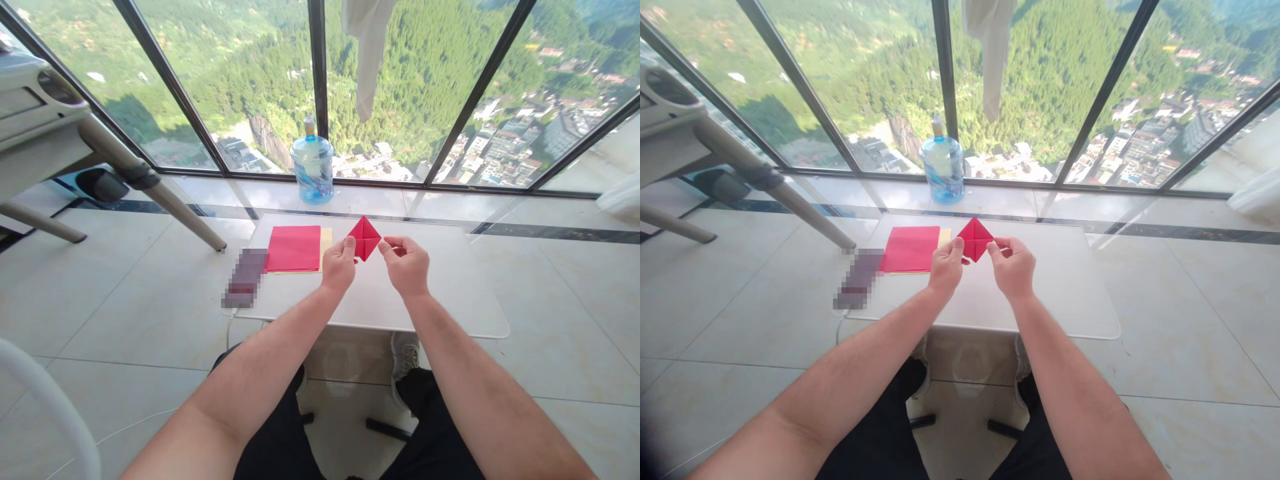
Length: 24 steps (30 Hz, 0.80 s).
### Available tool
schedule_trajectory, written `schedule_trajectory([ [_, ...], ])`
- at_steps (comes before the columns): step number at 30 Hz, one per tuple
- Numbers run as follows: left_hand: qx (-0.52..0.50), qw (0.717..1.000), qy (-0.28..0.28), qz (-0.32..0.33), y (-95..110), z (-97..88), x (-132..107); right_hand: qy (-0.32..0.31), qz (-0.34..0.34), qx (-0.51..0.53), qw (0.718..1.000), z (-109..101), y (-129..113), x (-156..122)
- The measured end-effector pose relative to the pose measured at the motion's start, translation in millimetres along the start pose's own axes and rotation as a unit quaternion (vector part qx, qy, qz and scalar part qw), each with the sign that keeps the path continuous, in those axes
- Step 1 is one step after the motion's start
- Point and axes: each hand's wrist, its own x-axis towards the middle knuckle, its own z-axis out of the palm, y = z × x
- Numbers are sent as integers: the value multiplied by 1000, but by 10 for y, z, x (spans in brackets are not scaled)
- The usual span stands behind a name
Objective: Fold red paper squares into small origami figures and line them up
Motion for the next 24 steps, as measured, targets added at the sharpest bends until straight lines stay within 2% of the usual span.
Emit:
schedule_trajectory([
  [2, 72, 996, -13, 59, 17, 0, -40, -77, 3, 33, 997, 48, -38, -50],
  [4, 125, 982, -64, 128, 51, 6, -96, -142, 13, 70, 987, 76, -47, -66],
  [6, 144, 971, -103, 163, 79, 19, -144, -149, 21, 83, 985, 78, -18, -43],
  [8, 146, 970, -101, 164, 89, 29, -152, -114, 36, 71, 990, 57, 32, 1],
  [11, 145, 983, -19, 112, 83, 14, -74, -88, 74, 72, 991, -2, 87, 64],
  [13, 116, 992, 12, 39, 88, -18, 5, -105, 88, 95, 986, -44, 89, 85],
  [15, 54, 997, -26, -41, 109, -55, 64, -125, 93, 106, 982, -77, 67, 89],
  [17, 8, 993, -74, -91, 143, -82, 87, -142, 94, 104, 980, -98, 38, 84],
  [20, -8, 989, -111, -100, 192, -98, 70, -159, 92, 96, 978, -112, 8, 76],
  [24, -4, 984, -149, -92, 212, -104, 53, -154, 96, 89, 979, -127, -5, 76],
])
